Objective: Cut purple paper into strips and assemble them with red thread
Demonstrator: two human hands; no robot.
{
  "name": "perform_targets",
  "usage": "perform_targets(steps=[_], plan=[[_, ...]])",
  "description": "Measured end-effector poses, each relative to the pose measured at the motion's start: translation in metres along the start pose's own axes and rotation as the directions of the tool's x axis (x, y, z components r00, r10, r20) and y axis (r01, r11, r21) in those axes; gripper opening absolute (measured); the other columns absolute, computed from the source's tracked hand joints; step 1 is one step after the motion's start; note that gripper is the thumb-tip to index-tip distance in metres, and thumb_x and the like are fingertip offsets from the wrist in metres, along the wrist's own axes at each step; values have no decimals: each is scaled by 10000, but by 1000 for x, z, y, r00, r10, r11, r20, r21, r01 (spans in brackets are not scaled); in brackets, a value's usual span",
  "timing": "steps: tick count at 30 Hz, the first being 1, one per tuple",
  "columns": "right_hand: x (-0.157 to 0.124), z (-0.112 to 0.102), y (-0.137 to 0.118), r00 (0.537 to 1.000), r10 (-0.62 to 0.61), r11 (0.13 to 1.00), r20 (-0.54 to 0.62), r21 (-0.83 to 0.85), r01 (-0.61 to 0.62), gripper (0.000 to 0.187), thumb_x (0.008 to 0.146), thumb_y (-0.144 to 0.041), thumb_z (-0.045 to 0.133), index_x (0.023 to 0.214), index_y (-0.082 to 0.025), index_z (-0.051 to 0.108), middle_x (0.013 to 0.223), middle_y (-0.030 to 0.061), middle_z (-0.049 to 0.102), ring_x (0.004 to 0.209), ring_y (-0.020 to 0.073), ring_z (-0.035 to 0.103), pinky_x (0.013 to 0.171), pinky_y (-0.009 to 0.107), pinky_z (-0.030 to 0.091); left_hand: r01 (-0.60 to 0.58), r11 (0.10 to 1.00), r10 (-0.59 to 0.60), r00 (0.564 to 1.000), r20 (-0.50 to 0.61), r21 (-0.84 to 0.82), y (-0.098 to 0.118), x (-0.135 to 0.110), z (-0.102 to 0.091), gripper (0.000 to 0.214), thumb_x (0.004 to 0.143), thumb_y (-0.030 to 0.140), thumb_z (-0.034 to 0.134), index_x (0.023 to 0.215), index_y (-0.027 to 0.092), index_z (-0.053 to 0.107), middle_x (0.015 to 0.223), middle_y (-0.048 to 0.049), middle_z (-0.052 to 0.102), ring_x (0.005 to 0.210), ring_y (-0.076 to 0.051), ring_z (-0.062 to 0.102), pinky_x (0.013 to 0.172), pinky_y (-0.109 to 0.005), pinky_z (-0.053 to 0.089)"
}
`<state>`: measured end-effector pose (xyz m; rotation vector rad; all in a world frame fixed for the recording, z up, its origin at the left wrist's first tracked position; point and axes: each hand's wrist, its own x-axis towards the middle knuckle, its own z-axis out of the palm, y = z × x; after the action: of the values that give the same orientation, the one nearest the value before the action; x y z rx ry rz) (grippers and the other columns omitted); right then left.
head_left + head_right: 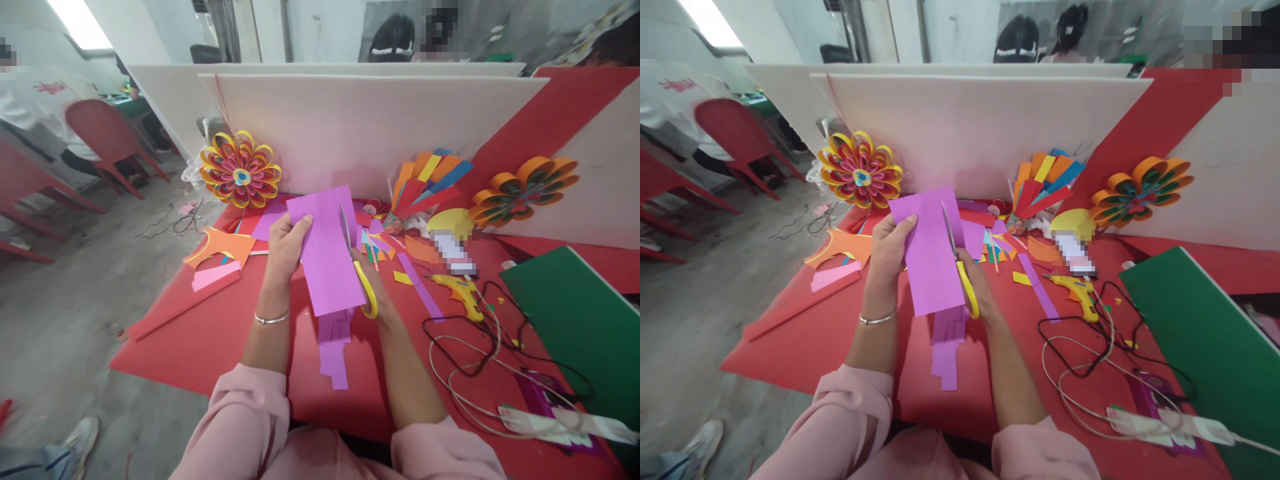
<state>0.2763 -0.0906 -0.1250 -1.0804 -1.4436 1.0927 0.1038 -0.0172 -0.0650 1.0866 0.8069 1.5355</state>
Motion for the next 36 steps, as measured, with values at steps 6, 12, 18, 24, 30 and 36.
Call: perform_targets(steps=[6, 12, 18, 24, 30, 36], plan=[[-2, -2, -7, 1000, -23, 998, -8, 50, 23, 431, 924, -586, 648, 1213, -267, 667, 1067, 44, 718, 985, 268, 667, 847, 384, 546, 24, 1000, -24, 1000, 6, 14, 0, -1, 3, 154, 820, 352, 828, 856, 210, 780, 764, -3, 769, 643, -125, 696, 593, -236, 543], [0, -2, -1, 1000, -6, 998, -21, 61, 7, 366, 891, -548, 704, 1127, -269, 683, 1031, 30, 705, 934, 243, 663, 804, 352, 552, 7, 1000, -7, 1000, 10, 8, -1, 0, 3, 173, 791, 371, 843, 828, 215, 779, 754, 0, 770, 620, -116, 674, 585, -233, 540], [0, -1, 5, 999, 26, 995, -38, 96, -22, 342, 926, -509, 676, 1167, -267, 679, 1019, 22, 701, 934, 232, 675, 779, 336, 557, 32, 999, -32, 999, 8, 2, 0, 0, 3, 208, 780, 410, 858, 825, 225, 775, 731, -2, 755, 648, -135, 685, 609, -259, 562], [2, -2, 10, 998, 43, 994, -36, 106, -39, 365, 922, -560, 664, 1154, -278, 675, 1030, 18, 702, 951, 240, 676, 801, 348, 562, 17, 1000, -17, 1000, 20, 5, -2, 1, 2, 207, 801, 417, 851, 849, 232, 772, 754, -3, 752, 692, -137, 697, 632, -257, 566], [0, -2, 3, 1000, -11, 993, -3, 119, 12, 374, 936, -521, 656, 1198, -255, 649, 1079, 34, 698, 1013, 240, 664, 834, 334, 549, 6, 1000, -7, 1000, 20, 7, -3, 2, 1, 169, 797, 377, 839, 854, 228, 785, 790, -8, 773, 660, -126, 686, 619, -251, 559], [0, -2, -7, 1000, 5, 997, -30, 72, -2, 311, 862, -508, 718, 1037, -259, 651, 965, 19, 675, 921, 236, 654, 815, 354, 549, 26, 999, -26, 999, 20, 33, 0, 0, 2, 130, 826, 349, 816, 866, 228, 788, 778, -7, 769, 664, -133, 691, 621, -257, 563]])
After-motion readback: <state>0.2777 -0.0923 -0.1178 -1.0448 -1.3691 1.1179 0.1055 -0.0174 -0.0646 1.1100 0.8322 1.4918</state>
